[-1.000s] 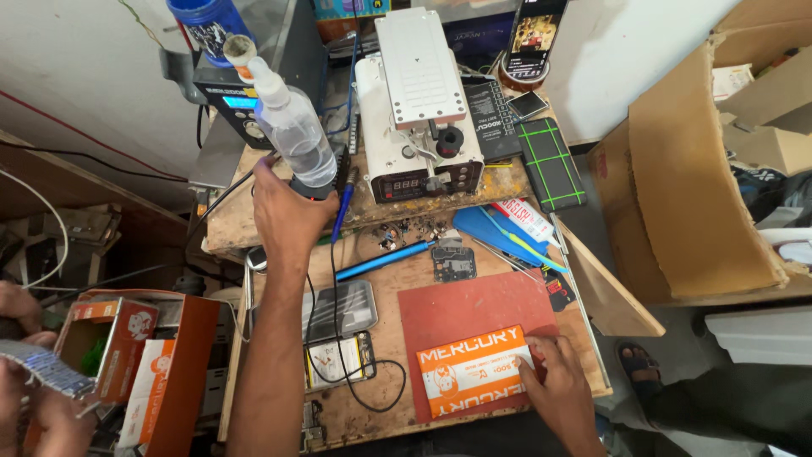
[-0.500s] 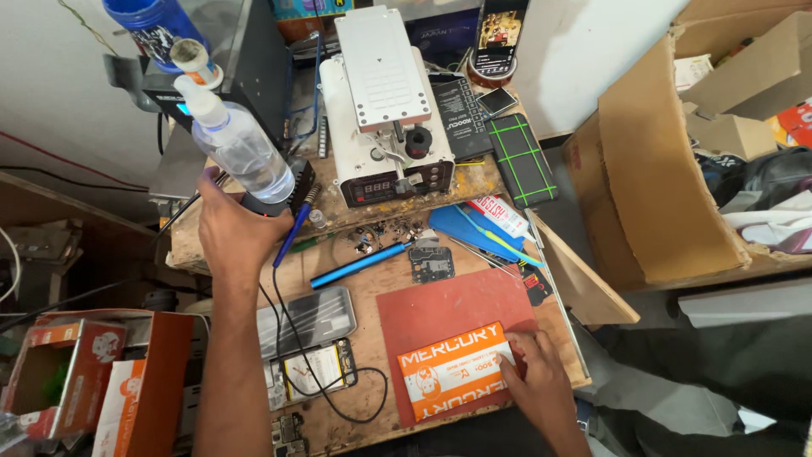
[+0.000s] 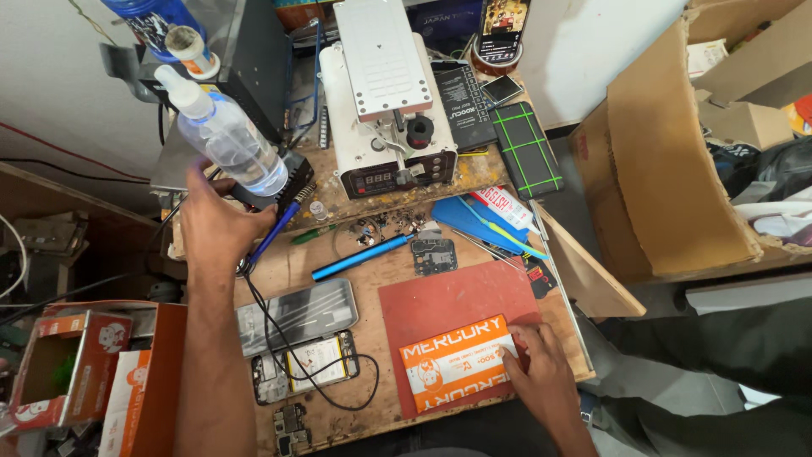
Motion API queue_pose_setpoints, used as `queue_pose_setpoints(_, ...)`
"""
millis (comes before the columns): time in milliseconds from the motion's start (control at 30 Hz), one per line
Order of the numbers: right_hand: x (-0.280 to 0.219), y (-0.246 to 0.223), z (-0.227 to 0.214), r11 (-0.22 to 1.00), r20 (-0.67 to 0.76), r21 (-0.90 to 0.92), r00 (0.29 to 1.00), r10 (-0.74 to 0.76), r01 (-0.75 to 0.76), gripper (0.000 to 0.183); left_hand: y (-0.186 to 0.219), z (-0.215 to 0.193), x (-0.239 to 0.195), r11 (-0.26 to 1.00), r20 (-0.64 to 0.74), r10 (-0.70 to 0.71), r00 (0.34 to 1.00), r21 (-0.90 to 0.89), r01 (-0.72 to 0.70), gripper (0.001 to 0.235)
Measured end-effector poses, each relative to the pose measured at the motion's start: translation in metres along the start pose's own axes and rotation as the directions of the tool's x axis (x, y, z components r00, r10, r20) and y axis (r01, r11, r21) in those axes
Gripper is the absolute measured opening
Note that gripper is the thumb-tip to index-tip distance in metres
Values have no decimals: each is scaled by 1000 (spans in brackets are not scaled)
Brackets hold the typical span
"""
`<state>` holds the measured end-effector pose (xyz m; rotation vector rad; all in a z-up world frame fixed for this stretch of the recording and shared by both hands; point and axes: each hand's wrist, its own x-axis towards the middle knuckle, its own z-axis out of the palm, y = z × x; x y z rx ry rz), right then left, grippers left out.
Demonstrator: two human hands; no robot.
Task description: The person handles a disassembled mobile phone and a small circuit board on a cluttered workbench. They use tweezers and a soldering iron to manipulate and solder small components on the board while another person stands nearby.
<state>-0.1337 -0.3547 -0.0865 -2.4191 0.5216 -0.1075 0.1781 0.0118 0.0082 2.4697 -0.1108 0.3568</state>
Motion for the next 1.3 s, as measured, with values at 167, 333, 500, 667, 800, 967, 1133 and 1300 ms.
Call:
queue_pose_setpoints(167,0,0,1,1000,-17,6,1000,-18,18,36,7,-7,-7,999,13,-30,999,43,29,93)
queue_pose_setpoints(333,-1,2,1,1000,-21,-1,1000,-22,22,35,3,-12,-27,986,-150,117,982,-99,-133,59)
queue_pose_setpoints(500,0,1,1,999,-39,2,998,-43,43,35,-15,-20,-26,968,-42,252,967,-9,-252,39)
queue_pose_setpoints(667,-2,1,1,1000,-19,8,1000,-11,11,36,-25,-26,-12,936,65,340,938,72,-344,38)
queue_pose_setpoints(800,-2,0,2,1000,-10,8,1000,22,-22,36,-26,-24,5,952,88,289,953,80,-296,27)
queue_pose_setpoints(967,-1,4,2,999,-24,-19,999,-26,25,36,-38,-19,18,913,123,376,918,120,-390,27)
queue_pose_setpoints(1133,-1,3,4,1000,-20,-25,1000,3,-3,37,-54,-11,12,807,19,584,811,92,-583,20)
queue_pose_setpoints(1300,-4,3,4,999,-10,-22,1000,29,-29,37,-49,-12,5,769,-11,632,775,130,-626,17)
